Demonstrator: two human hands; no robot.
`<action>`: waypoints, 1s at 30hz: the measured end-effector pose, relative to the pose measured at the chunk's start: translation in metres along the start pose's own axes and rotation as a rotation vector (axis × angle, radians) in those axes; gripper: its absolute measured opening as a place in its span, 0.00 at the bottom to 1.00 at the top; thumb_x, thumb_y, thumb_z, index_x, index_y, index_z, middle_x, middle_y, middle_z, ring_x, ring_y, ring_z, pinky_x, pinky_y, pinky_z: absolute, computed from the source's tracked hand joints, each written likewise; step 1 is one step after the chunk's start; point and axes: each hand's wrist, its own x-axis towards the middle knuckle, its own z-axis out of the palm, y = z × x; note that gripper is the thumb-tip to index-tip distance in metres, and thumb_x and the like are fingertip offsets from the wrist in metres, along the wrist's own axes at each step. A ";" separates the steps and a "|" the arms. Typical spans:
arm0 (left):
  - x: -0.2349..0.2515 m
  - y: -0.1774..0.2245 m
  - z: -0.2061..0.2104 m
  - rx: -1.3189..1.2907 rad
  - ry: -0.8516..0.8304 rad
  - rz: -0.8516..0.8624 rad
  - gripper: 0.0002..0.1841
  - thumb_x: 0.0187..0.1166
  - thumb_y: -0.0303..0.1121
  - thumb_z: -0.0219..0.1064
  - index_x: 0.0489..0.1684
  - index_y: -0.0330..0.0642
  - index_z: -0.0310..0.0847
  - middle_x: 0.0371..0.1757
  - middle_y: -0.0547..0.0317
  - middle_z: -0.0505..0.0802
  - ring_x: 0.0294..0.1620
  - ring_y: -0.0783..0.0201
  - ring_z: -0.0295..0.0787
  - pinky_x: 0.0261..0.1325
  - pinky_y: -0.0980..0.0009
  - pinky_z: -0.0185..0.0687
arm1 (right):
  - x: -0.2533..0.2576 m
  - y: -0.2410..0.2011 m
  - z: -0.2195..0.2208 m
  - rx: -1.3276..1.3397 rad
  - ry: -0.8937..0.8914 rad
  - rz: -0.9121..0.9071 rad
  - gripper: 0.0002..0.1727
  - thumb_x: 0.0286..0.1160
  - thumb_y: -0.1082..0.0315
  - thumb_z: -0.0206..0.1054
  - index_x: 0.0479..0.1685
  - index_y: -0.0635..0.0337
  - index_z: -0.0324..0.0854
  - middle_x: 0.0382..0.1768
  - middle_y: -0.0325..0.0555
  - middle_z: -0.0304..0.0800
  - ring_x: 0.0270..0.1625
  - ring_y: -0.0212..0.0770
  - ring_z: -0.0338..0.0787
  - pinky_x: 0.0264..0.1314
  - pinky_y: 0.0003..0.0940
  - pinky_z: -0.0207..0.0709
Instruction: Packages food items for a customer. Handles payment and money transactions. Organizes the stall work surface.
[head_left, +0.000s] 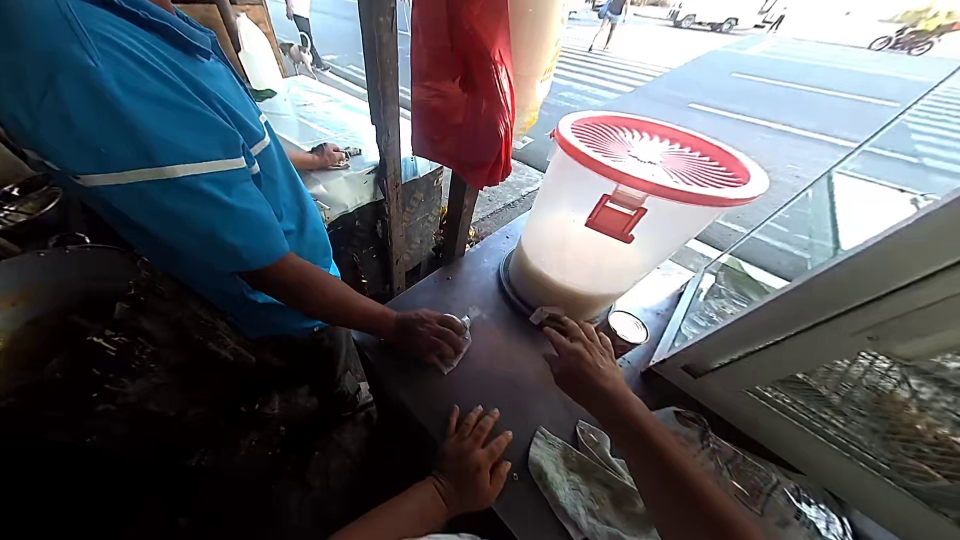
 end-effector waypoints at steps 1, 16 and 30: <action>0.000 0.001 -0.002 -0.013 -0.034 -0.004 0.22 0.83 0.53 0.53 0.68 0.66 0.88 0.78 0.58 0.85 0.81 0.48 0.78 0.81 0.30 0.59 | -0.017 0.001 0.004 0.030 -0.045 0.011 0.26 0.85 0.56 0.62 0.81 0.52 0.77 0.85 0.62 0.68 0.88 0.65 0.64 0.85 0.67 0.57; 0.111 0.090 0.000 -0.675 -0.431 0.162 0.17 0.81 0.32 0.65 0.65 0.35 0.87 0.73 0.42 0.87 0.78 0.43 0.78 0.82 0.44 0.67 | -0.317 0.056 0.047 0.679 -0.160 0.274 0.24 0.91 0.61 0.55 0.81 0.59 0.76 0.74 0.59 0.83 0.74 0.53 0.85 0.79 0.51 0.74; 0.206 0.190 0.093 -0.477 -0.821 0.160 0.19 0.83 0.38 0.62 0.62 0.32 0.84 0.56 0.36 0.91 0.62 0.37 0.88 0.66 0.34 0.78 | -0.421 0.046 0.074 0.687 0.364 0.400 0.19 0.89 0.62 0.57 0.66 0.57 0.88 0.60 0.47 0.94 0.61 0.33 0.92 0.67 0.26 0.83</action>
